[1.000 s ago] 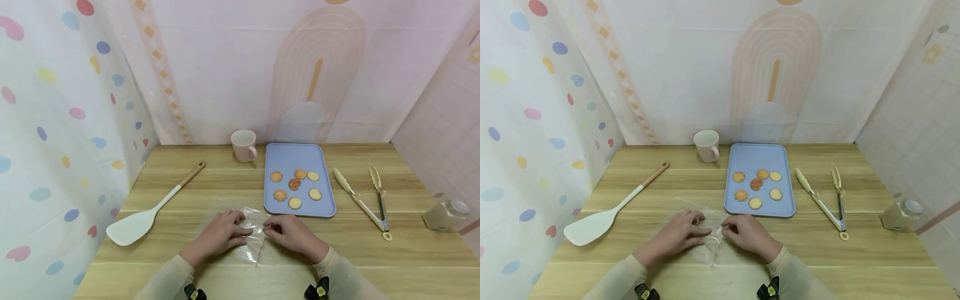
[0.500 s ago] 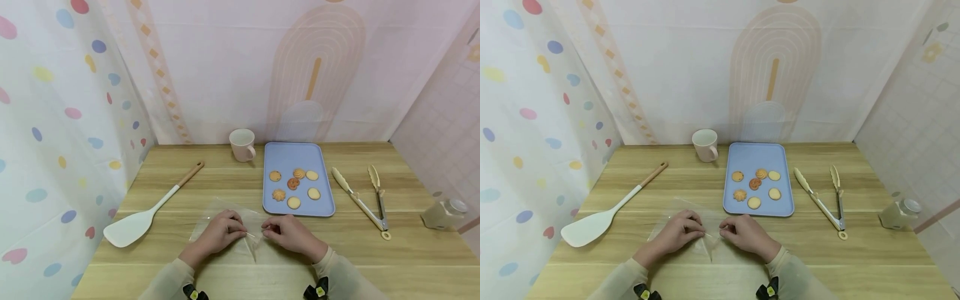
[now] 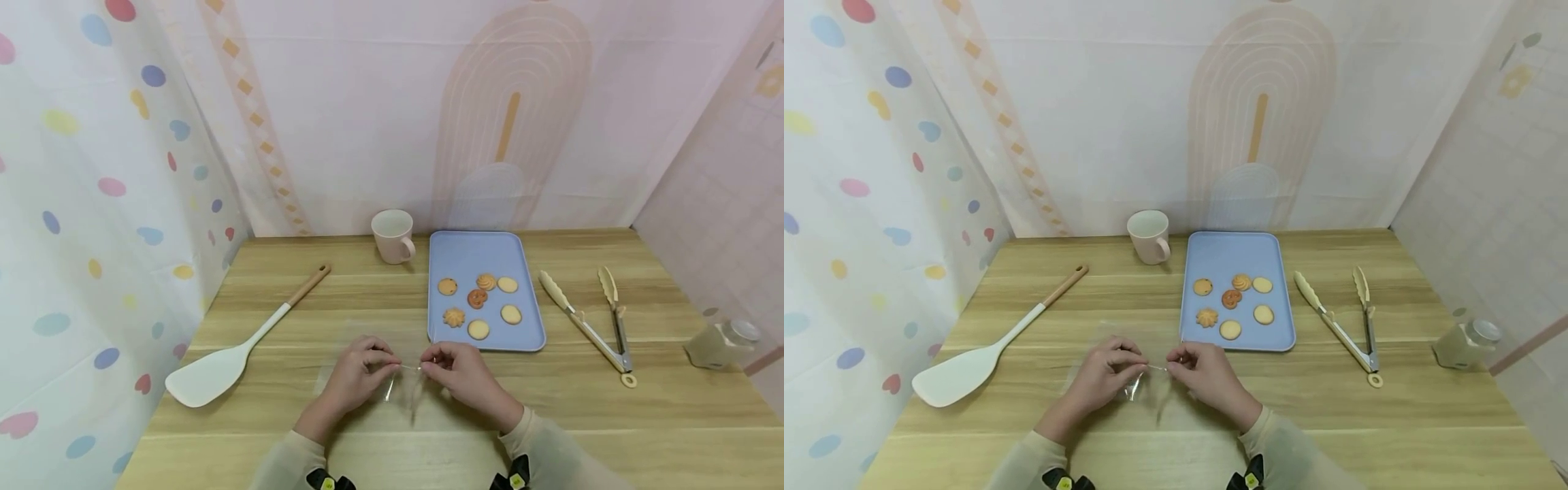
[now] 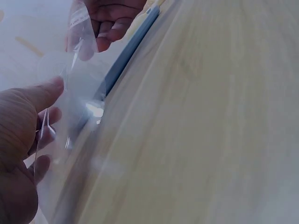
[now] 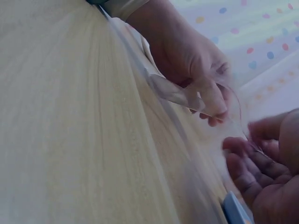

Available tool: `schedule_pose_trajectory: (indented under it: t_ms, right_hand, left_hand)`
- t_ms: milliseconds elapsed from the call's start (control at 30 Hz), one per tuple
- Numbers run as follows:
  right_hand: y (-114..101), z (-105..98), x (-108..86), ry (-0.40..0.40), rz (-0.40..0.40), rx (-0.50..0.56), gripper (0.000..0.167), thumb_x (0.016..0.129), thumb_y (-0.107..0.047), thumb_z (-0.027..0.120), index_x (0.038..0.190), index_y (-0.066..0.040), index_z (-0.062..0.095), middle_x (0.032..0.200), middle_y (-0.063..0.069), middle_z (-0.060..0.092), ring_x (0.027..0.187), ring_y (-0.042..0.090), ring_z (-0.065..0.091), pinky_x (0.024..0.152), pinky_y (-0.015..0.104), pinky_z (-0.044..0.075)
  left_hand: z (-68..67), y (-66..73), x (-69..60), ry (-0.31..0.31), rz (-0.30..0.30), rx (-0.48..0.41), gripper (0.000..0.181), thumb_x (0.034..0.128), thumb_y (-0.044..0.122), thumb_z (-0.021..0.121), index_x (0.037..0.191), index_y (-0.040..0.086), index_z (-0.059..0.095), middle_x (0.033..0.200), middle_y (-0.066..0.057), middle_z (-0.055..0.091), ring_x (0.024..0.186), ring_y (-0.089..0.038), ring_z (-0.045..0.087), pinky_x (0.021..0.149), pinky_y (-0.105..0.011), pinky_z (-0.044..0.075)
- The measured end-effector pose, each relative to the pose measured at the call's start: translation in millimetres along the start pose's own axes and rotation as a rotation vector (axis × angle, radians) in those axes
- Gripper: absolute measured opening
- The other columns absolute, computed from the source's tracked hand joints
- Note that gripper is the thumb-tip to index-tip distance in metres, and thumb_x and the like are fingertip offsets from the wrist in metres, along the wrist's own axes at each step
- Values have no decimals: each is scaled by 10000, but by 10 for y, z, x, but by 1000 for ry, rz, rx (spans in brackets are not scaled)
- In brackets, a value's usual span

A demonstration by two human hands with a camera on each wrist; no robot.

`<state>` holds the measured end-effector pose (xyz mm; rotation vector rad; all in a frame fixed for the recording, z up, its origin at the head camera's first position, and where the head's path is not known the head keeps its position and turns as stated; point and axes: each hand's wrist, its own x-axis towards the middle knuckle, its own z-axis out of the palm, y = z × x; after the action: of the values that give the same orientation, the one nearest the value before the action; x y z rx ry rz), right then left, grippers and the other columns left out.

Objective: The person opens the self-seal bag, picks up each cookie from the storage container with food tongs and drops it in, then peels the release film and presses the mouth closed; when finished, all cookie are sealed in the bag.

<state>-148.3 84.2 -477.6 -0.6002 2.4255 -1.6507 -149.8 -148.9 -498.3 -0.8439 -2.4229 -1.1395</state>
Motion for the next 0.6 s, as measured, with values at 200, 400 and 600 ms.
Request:
schedule_pose_trajectory:
  t_ms: [200,400,600]
  right_hand:
    - [6,42,8,126,-31,-29,88,832,-24,723,831,-107,693,758,-53,656,647,79,577,541,223,483]
    - [29,70,6,90,-33,95,72,846,-15,707,853,-86,692,799,17,674,634,101,558,529,210,465]
    - [-2,76,2,42,10,170,60,867,30,661,890,-21,681,862,101,682,637,85,539,536,191,446]
  left_hand:
    - [56,16,3,37,20,1,67,795,136,793,853,140,759,938,73,633,910,-111,574,749,-268,491]
    - [175,83,26,38,108,1,305,742,144,839,1031,107,747,1041,-18,616,989,-167,550,835,-294,482]
    - [231,114,75,131,218,3,231,729,82,831,952,114,778,918,9,638,865,-154,554,745,-228,455]
